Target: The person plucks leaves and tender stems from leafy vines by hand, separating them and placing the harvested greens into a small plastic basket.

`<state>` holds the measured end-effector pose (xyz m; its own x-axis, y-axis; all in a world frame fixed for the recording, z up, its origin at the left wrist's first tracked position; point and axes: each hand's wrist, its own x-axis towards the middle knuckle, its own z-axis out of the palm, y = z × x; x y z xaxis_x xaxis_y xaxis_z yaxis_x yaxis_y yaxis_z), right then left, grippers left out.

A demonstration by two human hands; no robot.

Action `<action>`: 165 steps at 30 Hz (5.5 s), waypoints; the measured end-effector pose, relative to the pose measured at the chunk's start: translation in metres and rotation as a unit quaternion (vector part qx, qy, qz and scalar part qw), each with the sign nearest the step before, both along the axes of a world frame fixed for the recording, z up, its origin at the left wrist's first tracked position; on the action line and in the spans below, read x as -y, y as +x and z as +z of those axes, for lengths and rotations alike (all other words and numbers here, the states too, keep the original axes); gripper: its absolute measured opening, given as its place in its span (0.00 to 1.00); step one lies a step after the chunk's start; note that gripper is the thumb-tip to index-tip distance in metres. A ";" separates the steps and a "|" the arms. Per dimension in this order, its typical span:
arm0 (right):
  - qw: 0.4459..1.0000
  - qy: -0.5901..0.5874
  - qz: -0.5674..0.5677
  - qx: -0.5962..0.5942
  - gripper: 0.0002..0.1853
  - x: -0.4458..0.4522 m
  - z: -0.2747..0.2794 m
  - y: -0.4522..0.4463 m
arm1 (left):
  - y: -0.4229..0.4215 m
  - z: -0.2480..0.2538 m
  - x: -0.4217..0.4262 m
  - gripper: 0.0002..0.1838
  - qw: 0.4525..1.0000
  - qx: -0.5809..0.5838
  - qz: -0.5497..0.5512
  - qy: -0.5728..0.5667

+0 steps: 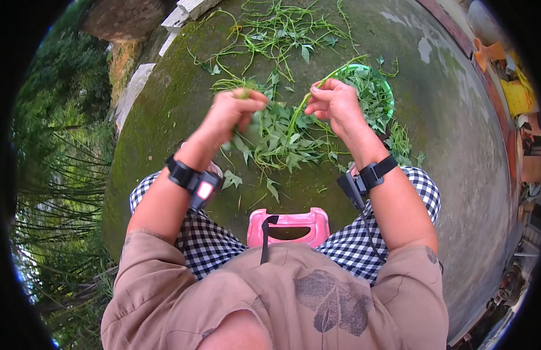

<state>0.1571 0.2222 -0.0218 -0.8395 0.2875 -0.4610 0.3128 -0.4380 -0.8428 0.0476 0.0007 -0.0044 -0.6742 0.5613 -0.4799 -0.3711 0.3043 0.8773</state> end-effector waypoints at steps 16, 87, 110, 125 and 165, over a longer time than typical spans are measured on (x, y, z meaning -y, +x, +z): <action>0.991 0.077 0.053 -0.093 0.06 0.022 0.011 -0.002 | 0.033 -0.029 -0.014 0.07 0.988 0.125 0.051 0.073; 0.922 0.256 0.235 0.170 0.06 -0.016 0.006 0.011 | 0.015 -0.073 0.014 0.04 0.968 0.127 0.203 0.072; 0.942 0.206 0.262 0.033 0.08 0.064 0.003 -0.037 | 0.008 -0.028 -0.001 0.22 0.907 0.339 0.092 0.232; 0.929 0.238 0.281 -0.039 0.09 0.058 -0.011 -0.029 | 0.019 -0.046 -0.021 0.24 0.905 0.352 0.043 0.237; 0.968 0.230 -0.054 0.085 0.06 -0.070 -0.008 0.029 | 0.007 -0.048 -0.032 0.17 0.947 0.271 0.050 0.167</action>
